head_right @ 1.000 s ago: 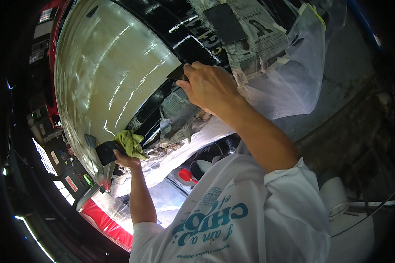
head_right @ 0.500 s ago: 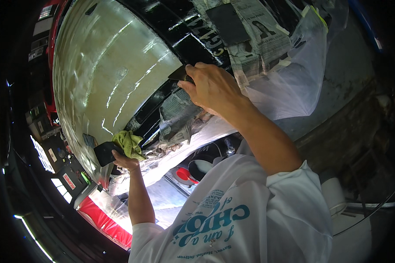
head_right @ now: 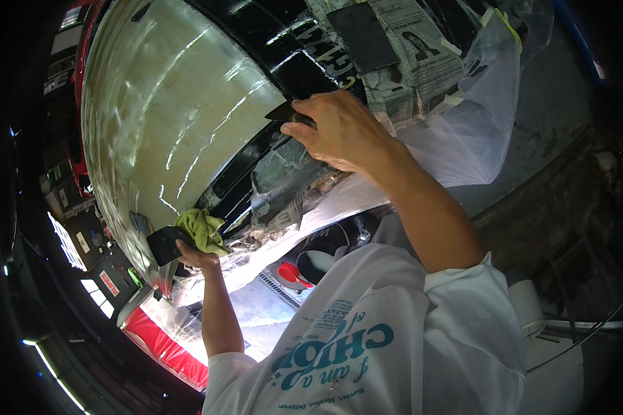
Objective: The person sands the surface of a car hood using a sanding block and wipes the area with a cloth. The hood is partially masked with tape and newspaper. The person repeatedly sands and wipes the same region.
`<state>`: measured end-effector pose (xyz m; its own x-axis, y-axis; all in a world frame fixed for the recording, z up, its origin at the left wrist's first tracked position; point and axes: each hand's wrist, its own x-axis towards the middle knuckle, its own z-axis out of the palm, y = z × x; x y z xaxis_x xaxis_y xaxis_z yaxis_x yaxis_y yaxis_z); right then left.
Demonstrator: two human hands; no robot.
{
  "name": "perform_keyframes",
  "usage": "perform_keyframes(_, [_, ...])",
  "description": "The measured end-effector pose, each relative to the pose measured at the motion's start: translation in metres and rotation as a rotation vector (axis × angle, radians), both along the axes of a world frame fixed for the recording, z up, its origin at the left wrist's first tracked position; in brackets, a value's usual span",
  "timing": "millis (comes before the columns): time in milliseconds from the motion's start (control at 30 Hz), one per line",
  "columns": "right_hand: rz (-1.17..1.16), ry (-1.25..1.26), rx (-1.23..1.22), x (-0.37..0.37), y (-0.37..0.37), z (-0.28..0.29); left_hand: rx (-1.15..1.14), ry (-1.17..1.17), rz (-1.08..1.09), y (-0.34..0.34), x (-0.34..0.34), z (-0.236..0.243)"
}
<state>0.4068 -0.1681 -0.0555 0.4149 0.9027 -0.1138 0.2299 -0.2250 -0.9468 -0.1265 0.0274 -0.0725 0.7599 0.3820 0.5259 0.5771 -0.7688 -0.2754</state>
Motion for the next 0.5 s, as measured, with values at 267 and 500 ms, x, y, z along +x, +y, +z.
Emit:
perform_keyframes(267, [0.077,0.030,-0.056,0.014,0.007,0.000,-0.076,-0.021,0.077,-0.003,-0.012,-0.003])
perform_keyframes(500, [0.091,-0.031,-0.044,0.016,0.009,-0.002,0.075,0.049,0.074,-0.005,-0.016,-0.005])
